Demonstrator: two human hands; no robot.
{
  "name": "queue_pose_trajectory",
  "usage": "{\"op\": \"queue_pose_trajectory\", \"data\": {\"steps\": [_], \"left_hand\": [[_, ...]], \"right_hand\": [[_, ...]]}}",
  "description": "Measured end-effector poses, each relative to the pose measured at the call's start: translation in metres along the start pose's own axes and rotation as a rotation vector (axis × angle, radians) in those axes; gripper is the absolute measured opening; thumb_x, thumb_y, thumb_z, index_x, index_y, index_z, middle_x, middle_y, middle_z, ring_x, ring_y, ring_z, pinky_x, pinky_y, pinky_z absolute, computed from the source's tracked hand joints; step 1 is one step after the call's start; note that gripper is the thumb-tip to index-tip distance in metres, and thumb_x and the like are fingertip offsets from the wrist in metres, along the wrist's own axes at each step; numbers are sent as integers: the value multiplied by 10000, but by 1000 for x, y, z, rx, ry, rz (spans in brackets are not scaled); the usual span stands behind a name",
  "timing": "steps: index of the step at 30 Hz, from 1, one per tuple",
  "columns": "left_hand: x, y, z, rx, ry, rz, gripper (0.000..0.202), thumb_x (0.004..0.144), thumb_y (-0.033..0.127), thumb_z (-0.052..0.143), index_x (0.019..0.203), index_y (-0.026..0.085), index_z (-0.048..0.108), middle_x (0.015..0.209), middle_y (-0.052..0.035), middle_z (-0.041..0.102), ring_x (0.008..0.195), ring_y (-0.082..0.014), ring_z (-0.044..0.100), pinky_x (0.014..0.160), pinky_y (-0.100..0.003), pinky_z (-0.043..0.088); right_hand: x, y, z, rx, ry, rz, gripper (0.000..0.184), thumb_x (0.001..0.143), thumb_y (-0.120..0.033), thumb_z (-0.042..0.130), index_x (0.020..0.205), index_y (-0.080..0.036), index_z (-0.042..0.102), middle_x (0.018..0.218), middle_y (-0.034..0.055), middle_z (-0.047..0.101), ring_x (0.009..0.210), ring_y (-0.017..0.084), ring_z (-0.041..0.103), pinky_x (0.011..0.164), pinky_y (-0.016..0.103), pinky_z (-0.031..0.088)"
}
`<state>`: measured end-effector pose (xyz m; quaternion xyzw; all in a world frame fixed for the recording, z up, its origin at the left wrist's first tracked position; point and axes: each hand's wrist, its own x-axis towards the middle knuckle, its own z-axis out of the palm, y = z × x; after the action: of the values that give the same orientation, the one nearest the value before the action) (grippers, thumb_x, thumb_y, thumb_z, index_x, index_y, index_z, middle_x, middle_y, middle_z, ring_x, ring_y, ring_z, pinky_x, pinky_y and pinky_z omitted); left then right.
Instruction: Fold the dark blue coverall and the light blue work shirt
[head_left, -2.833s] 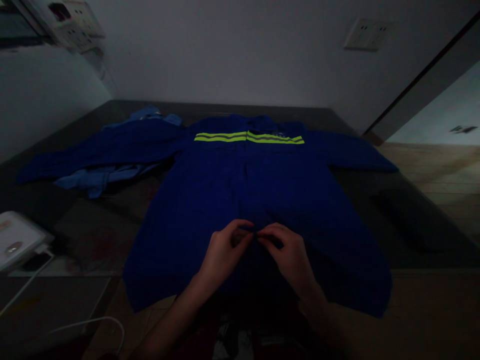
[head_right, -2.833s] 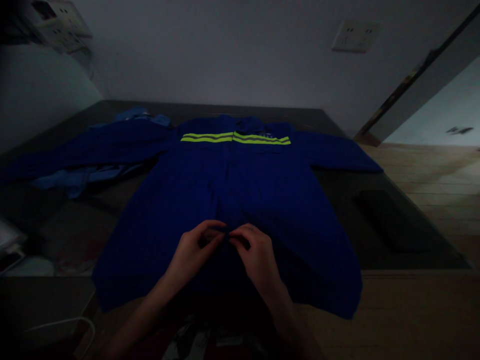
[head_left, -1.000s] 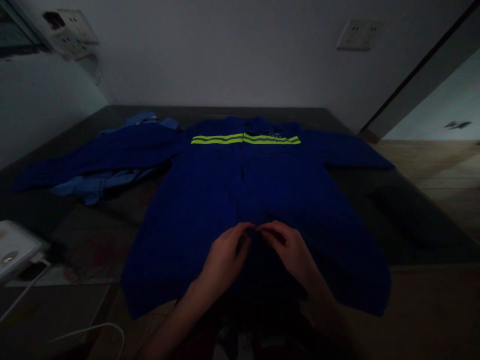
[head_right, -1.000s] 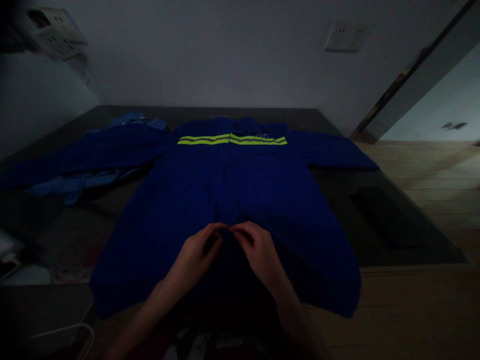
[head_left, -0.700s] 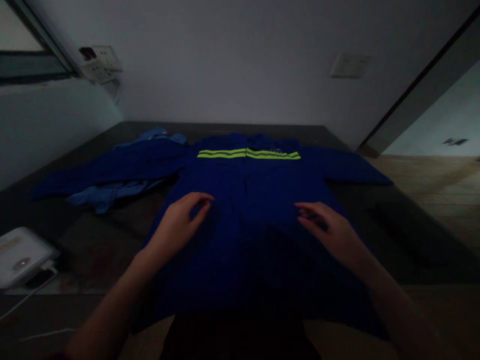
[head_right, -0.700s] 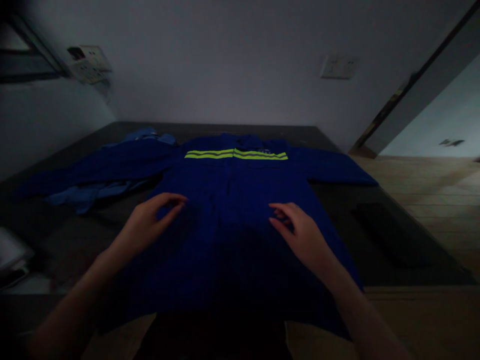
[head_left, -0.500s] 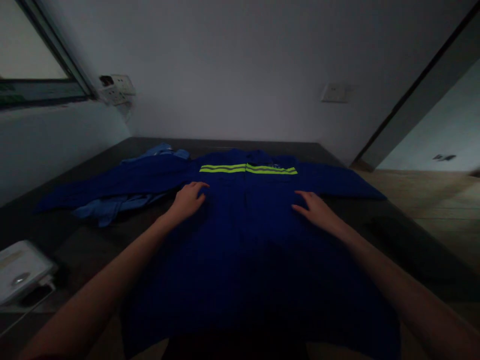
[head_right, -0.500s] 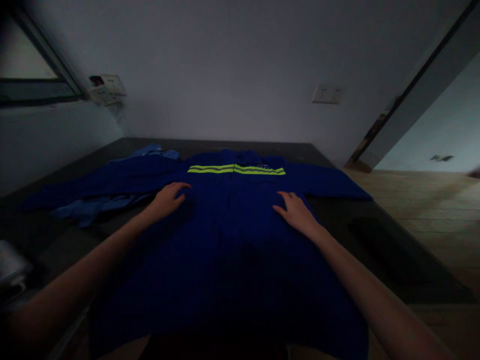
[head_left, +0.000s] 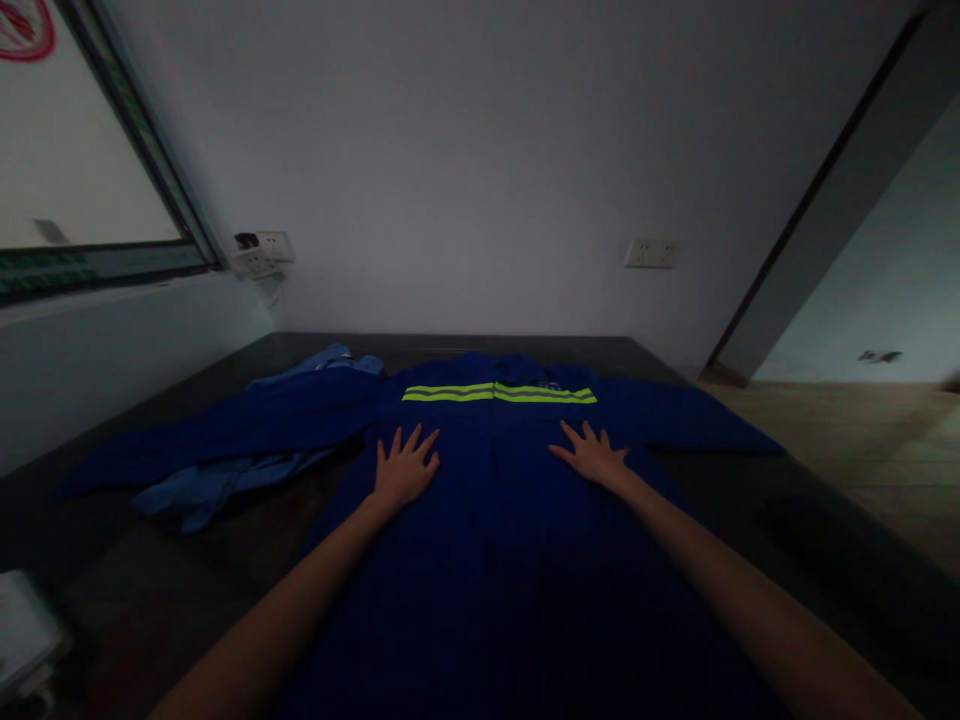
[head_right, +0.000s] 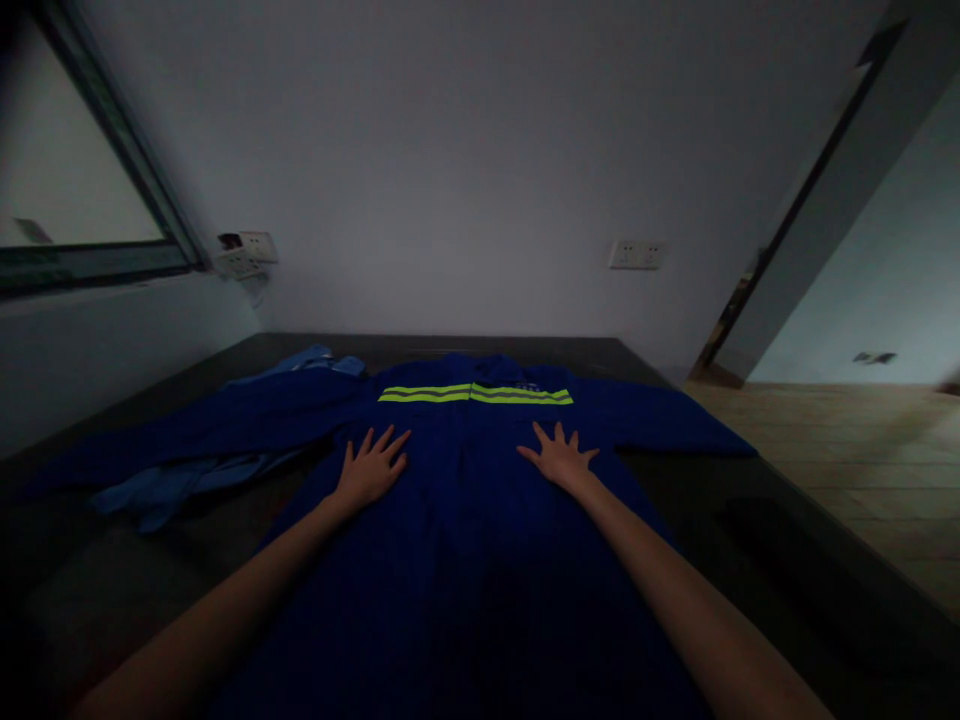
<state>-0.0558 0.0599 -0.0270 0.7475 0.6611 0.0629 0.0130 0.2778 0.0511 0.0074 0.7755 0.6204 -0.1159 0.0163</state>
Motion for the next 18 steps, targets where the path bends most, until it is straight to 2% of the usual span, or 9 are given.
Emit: {"op": "queue_pose_trajectory", "data": {"steps": [7,14,18], "left_hand": [[1,0,0,-9,-2,2,552,921,504,287,1460,386,273,1546,-7,264,1419,-365,167,1083,-653,139],[5,-2,1,-17,-29,-2,566,918,520,258,1467,379,258,1554,-10,242,1419,-374,152,1085,-652,124],[14,-4,2,-18,-36,-4,571,917,528,244,1470,382,246,1558,-3,231,1420,-375,146,1084,-652,128]], "right_hand": [[-16,-7,14,-17,-15,-51,720,839,-754,232,1475,-420,179,1582,98,111,1400,455,92,945,778,153],[-12,-5,21,-24,65,-57,697,849,-747,201,1466,-425,217,1580,81,135,1399,447,104,947,785,123],[-3,-9,23,-29,60,-42,717,851,-744,151,1483,-407,162,1587,82,85,1400,457,63,951,790,86]]}}
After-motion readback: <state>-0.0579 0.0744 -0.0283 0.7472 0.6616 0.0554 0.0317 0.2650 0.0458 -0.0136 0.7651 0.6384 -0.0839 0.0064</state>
